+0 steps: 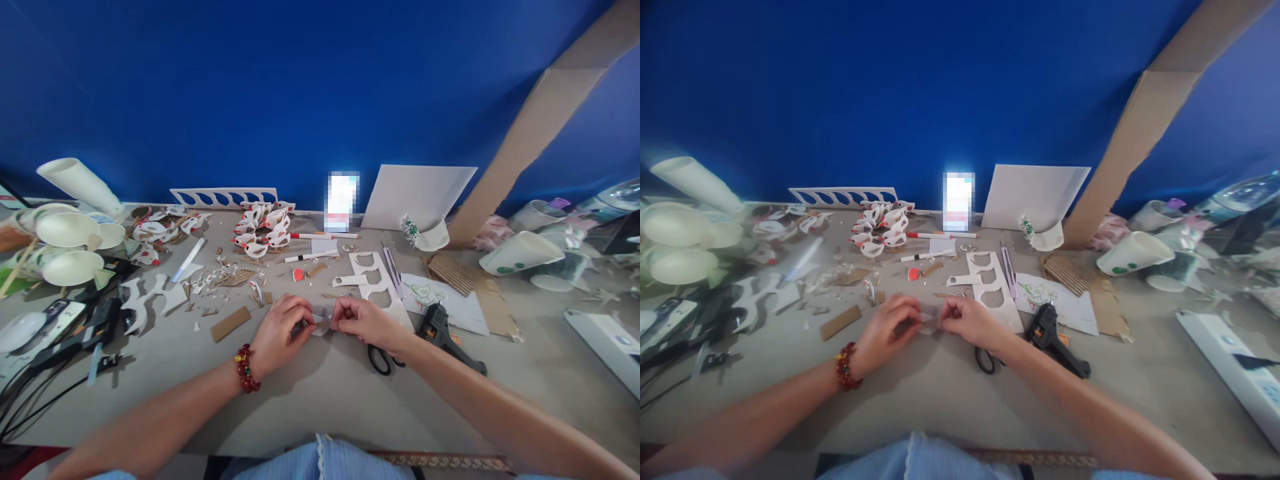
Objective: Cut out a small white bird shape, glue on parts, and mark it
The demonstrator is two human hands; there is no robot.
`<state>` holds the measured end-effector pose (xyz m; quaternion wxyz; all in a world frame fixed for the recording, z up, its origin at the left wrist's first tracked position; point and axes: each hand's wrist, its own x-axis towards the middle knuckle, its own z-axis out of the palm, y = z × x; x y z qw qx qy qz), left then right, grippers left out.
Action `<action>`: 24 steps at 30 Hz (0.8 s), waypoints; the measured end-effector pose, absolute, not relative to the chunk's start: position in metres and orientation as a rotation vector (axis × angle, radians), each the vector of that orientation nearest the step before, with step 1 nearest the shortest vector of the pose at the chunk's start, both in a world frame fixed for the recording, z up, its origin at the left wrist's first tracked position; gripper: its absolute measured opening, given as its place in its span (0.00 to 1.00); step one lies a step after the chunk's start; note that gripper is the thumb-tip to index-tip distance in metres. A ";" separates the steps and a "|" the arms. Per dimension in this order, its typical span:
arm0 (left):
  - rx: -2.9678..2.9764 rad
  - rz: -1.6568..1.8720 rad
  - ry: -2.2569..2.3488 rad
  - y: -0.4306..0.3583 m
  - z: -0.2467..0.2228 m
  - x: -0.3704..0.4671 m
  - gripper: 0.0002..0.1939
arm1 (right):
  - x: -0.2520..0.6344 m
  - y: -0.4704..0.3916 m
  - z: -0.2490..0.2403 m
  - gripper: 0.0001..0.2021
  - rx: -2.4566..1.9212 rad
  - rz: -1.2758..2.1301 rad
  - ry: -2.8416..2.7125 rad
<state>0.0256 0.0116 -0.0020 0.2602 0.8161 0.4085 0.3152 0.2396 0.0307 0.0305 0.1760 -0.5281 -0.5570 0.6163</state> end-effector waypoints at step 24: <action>1.992 0.931 0.990 0.007 0.018 0.028 0.05 | 0.246 0.019 0.057 0.05 -1.644 1.005 -2.176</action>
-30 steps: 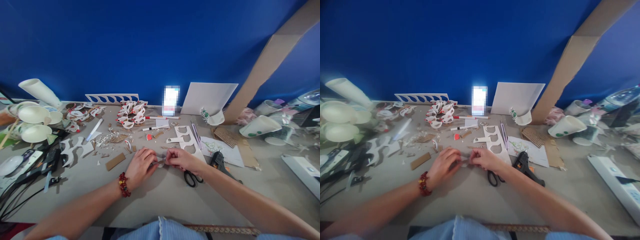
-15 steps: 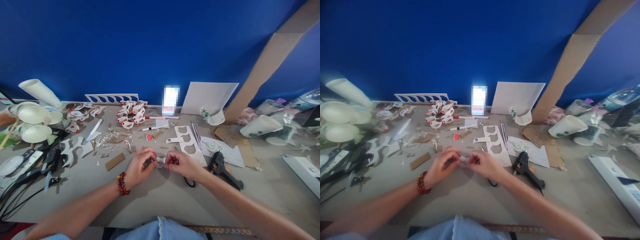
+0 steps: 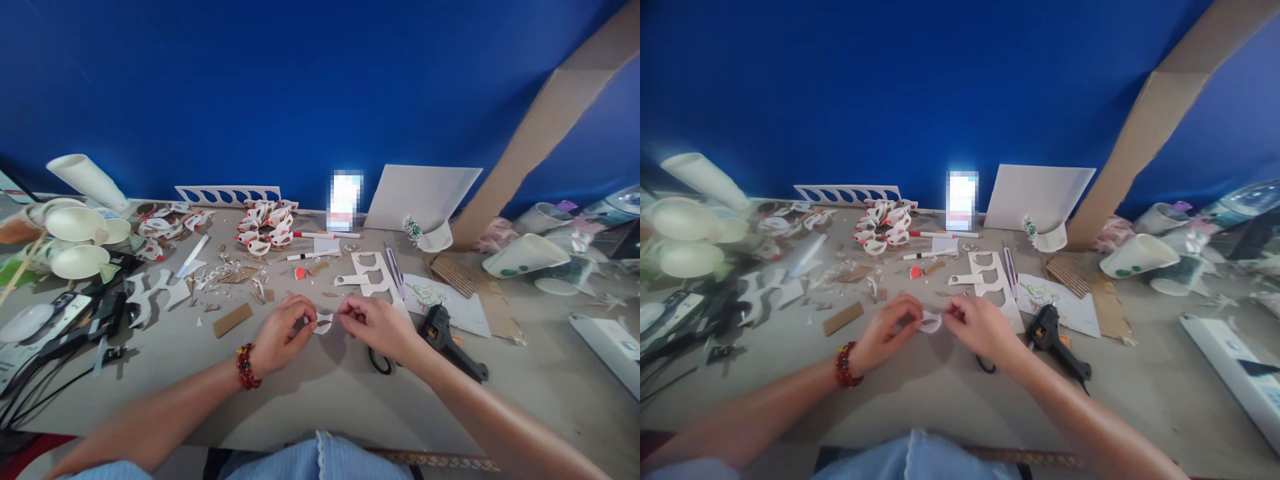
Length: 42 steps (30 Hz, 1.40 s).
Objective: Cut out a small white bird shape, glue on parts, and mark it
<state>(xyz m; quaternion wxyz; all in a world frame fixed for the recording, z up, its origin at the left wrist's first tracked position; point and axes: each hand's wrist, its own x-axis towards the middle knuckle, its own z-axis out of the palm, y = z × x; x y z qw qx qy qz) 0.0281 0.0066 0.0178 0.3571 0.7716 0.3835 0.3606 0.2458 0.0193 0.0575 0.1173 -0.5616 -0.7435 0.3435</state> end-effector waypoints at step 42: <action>2.475 0.990 1.131 -0.003 0.021 0.035 0.09 | 0.214 -0.004 0.036 0.13 -1.201 1.933 -0.594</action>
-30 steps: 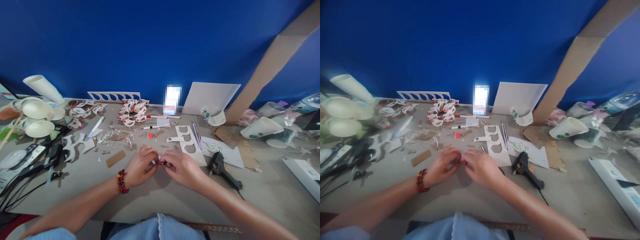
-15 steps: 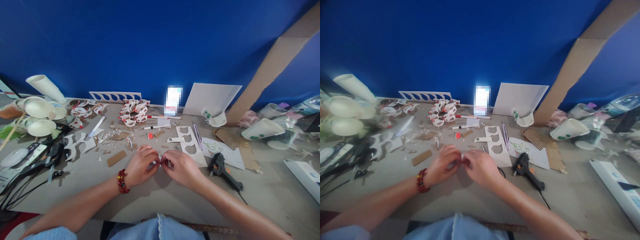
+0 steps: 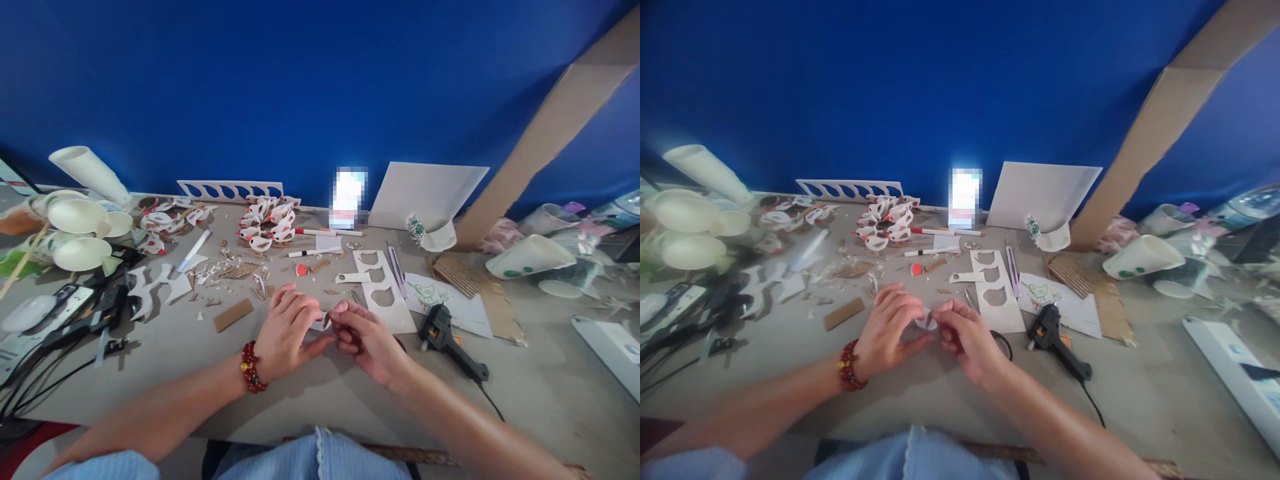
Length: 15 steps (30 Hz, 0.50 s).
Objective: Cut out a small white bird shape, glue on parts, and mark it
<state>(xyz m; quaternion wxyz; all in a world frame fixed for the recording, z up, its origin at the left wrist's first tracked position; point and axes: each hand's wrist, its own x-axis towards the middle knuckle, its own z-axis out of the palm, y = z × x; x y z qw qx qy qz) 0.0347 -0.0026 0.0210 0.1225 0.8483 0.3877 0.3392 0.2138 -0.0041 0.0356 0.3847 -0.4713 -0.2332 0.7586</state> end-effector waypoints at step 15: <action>2.509 0.971 1.181 -0.001 0.021 0.032 0.02 | 0.217 -0.014 0.034 0.12 -1.198 1.919 -0.669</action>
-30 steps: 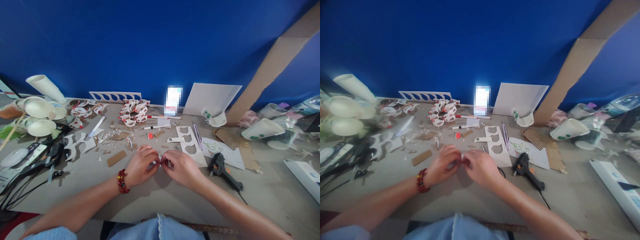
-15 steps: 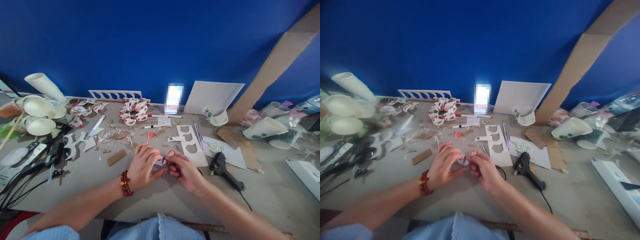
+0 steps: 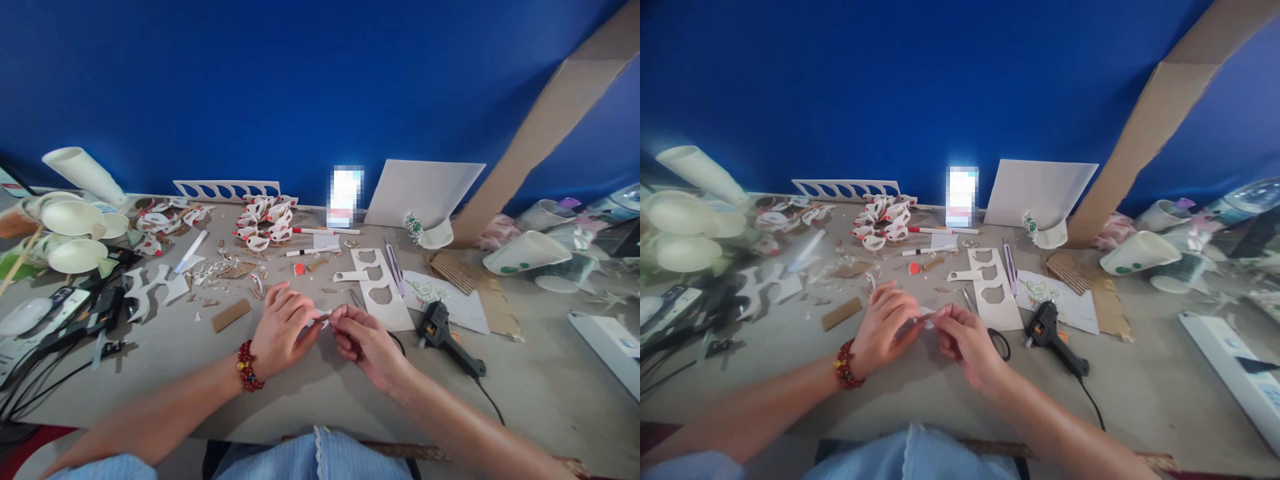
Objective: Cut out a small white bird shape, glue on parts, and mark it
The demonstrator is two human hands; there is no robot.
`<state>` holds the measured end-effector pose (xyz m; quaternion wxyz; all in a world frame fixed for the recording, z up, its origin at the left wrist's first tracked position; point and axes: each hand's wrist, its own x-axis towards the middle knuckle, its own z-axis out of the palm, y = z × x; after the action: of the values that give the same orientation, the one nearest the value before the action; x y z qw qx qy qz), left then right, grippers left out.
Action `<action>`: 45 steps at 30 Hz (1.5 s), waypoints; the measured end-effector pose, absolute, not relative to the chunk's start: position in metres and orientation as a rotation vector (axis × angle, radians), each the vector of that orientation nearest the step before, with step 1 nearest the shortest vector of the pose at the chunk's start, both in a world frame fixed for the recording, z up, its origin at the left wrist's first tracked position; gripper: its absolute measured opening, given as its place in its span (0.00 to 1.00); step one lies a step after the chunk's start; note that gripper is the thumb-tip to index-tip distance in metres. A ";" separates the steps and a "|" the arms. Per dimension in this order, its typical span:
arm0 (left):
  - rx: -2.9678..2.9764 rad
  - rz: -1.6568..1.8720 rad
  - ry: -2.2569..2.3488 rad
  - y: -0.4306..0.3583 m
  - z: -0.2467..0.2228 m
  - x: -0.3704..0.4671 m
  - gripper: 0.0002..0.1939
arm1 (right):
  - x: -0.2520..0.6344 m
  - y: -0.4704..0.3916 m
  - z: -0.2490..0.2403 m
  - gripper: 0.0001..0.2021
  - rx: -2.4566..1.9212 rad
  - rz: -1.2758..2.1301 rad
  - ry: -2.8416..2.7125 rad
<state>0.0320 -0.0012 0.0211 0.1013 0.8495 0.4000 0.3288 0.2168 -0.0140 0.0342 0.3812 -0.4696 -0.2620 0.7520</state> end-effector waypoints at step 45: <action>2.578 0.634 1.075 -0.003 0.000 0.026 0.12 | 0.242 0.043 0.026 0.03 -1.582 1.386 -2.101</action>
<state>0.0263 -0.0033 -0.0001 0.1381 0.8914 0.3717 0.2193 0.2417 0.0428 0.0255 0.0844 -0.5302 -0.7041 0.4647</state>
